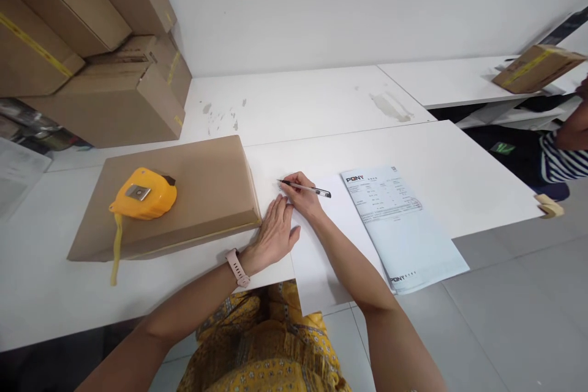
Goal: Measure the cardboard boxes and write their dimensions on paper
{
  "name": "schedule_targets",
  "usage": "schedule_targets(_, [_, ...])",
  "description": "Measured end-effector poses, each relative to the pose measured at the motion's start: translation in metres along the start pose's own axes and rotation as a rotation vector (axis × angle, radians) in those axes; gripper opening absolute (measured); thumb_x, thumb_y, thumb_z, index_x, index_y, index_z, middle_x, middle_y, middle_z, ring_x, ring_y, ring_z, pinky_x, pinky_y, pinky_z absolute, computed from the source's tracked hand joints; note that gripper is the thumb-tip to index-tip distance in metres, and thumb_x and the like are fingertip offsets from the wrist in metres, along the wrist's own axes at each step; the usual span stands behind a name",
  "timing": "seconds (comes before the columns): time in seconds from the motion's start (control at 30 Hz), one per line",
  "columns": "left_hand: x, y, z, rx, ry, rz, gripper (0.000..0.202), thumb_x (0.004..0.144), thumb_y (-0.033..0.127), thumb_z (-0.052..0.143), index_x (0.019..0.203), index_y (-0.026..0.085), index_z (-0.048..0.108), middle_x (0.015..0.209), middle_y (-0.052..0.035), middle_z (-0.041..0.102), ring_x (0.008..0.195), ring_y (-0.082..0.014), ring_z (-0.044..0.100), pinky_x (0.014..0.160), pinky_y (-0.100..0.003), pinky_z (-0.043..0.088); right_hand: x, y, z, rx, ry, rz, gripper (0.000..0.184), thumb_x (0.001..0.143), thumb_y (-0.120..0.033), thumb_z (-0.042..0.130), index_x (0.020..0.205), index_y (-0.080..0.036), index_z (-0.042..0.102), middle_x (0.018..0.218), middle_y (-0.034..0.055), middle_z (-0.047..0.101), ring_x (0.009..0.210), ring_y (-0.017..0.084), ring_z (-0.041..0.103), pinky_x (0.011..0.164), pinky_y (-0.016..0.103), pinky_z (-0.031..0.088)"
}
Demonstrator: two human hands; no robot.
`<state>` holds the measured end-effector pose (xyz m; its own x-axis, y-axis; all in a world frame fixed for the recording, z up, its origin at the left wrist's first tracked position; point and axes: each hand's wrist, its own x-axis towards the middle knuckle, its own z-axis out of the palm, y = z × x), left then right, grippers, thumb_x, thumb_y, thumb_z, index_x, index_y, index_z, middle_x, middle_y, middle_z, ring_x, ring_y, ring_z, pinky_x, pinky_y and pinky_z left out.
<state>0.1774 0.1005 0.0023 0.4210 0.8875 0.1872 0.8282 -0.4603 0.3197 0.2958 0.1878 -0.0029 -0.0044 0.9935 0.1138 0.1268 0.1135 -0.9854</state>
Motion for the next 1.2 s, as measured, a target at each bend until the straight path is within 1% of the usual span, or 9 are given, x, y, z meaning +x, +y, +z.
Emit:
schedule_targets(0.13, [0.001, -0.001, 0.0, 0.025, -0.004, 0.018, 0.05, 0.093, 0.028, 0.055, 0.134, 0.002, 0.043, 0.148, -0.0308, 0.046, 0.147, -0.0408, 0.034, 0.119, -0.057, 0.032, -0.004, -0.005, 0.0, -0.071, 0.024, 0.042, 0.024, 0.085, -0.042, 0.062, 0.078, -0.023, 0.049, 0.06, -0.0066, 0.047, 0.056, 0.012, 0.044, 0.055, 0.027, 0.036])
schedule_targets(0.2, [0.001, -0.001, 0.0, 0.031, -0.01, 0.026, 0.052, 0.093, 0.028, 0.054, 0.136, 0.001, 0.043, 0.148, -0.0316, 0.046, 0.147, -0.041, 0.034, 0.119, -0.057, 0.032, -0.005, -0.01, 0.0, -0.139, 0.016, 0.024, 0.022, 0.086, -0.038, 0.059, 0.076, -0.024, 0.046, 0.057, -0.0075, 0.043, 0.054, 0.012, 0.041, 0.054, 0.027, 0.033])
schedule_targets(0.3, [0.0, -0.001, -0.001, 0.042, -0.016, 0.03, 0.054, 0.094, 0.029, 0.054, 0.138, 0.0, 0.042, 0.149, -0.0315, 0.045, 0.147, -0.0414, 0.035, 0.119, -0.057, 0.032, -0.006, -0.014, 0.0, -0.214, -0.005, -0.015, 0.02, 0.086, -0.035, 0.057, 0.074, -0.024, 0.046, 0.057, -0.007, 0.043, 0.055, 0.013, 0.041, 0.054, 0.027, 0.032])
schedule_targets(0.4, [0.0, -0.001, -0.001, 0.037, -0.013, 0.024, 0.056, 0.093, 0.029, 0.055, 0.138, -0.002, 0.042, 0.149, -0.0321, 0.045, 0.146, -0.0411, 0.035, 0.121, -0.055, 0.03, -0.005, -0.013, 0.0, -0.258, -0.032, -0.027, 0.02, 0.086, -0.036, 0.056, 0.074, -0.024, 0.045, 0.057, -0.0068, 0.044, 0.055, 0.013, 0.042, 0.055, 0.028, 0.032])
schedule_targets(0.47, [-0.001, -0.001, 0.0, 0.026, -0.008, 0.025, 0.057, 0.094, 0.028, 0.054, 0.14, -0.002, 0.041, 0.149, -0.0324, 0.044, 0.147, -0.0404, 0.034, 0.12, -0.056, 0.031, -0.004, -0.011, 0.0, -0.276, -0.044, -0.034, 0.019, 0.086, -0.036, 0.056, 0.074, -0.024, 0.045, 0.057, -0.0067, 0.044, 0.055, 0.013, 0.042, 0.055, 0.028, 0.032])
schedule_targets(0.6, [-0.001, -0.003, 0.003, 0.028, 0.008, 0.03, 0.058, 0.094, 0.028, 0.051, 0.142, -0.001, 0.038, 0.15, -0.0321, 0.044, 0.147, -0.0404, 0.035, 0.118, -0.058, 0.033, -0.003, -0.009, 0.001, -0.278, -0.048, -0.032, 0.019, 0.086, -0.036, 0.055, 0.074, -0.025, 0.045, 0.057, -0.0067, 0.045, 0.054, 0.013, 0.042, 0.054, 0.028, 0.032])
schedule_targets(0.83, [-0.001, -0.003, 0.005, 0.049, 0.014, 0.025, 0.059, 0.093, 0.028, 0.055, 0.141, -0.004, 0.041, 0.149, -0.0321, 0.045, 0.145, -0.0405, 0.037, 0.12, -0.054, 0.032, -0.004, -0.01, 0.001, -0.264, -0.053, -0.044, 0.019, 0.085, -0.035, 0.056, 0.074, -0.024, 0.046, 0.057, -0.0065, 0.045, 0.054, 0.013, 0.042, 0.054, 0.028, 0.032])
schedule_targets(1.03, [-0.002, -0.005, 0.007, 0.024, 0.028, 0.03, 0.059, 0.093, 0.028, 0.052, 0.144, 0.002, 0.038, 0.151, -0.0296, 0.044, 0.147, -0.0392, 0.035, 0.118, -0.058, 0.033, -0.004, -0.01, 0.001, -0.274, -0.061, -0.034, 0.02, 0.086, -0.037, 0.056, 0.074, -0.024, 0.045, 0.056, -0.007, 0.044, 0.053, 0.013, 0.043, 0.054, 0.028, 0.033])
schedule_targets(1.2, [-0.002, -0.004, 0.005, 0.032, 0.032, 0.032, 0.057, 0.093, 0.028, 0.052, 0.143, 0.003, 0.039, 0.151, -0.0283, 0.045, 0.146, -0.0388, 0.037, 0.118, -0.056, 0.034, -0.004, -0.009, 0.001, -0.285, -0.062, -0.045, 0.02, 0.086, -0.037, 0.056, 0.074, -0.024, 0.045, 0.056, -0.0066, 0.044, 0.054, 0.013, 0.042, 0.054, 0.028, 0.033])
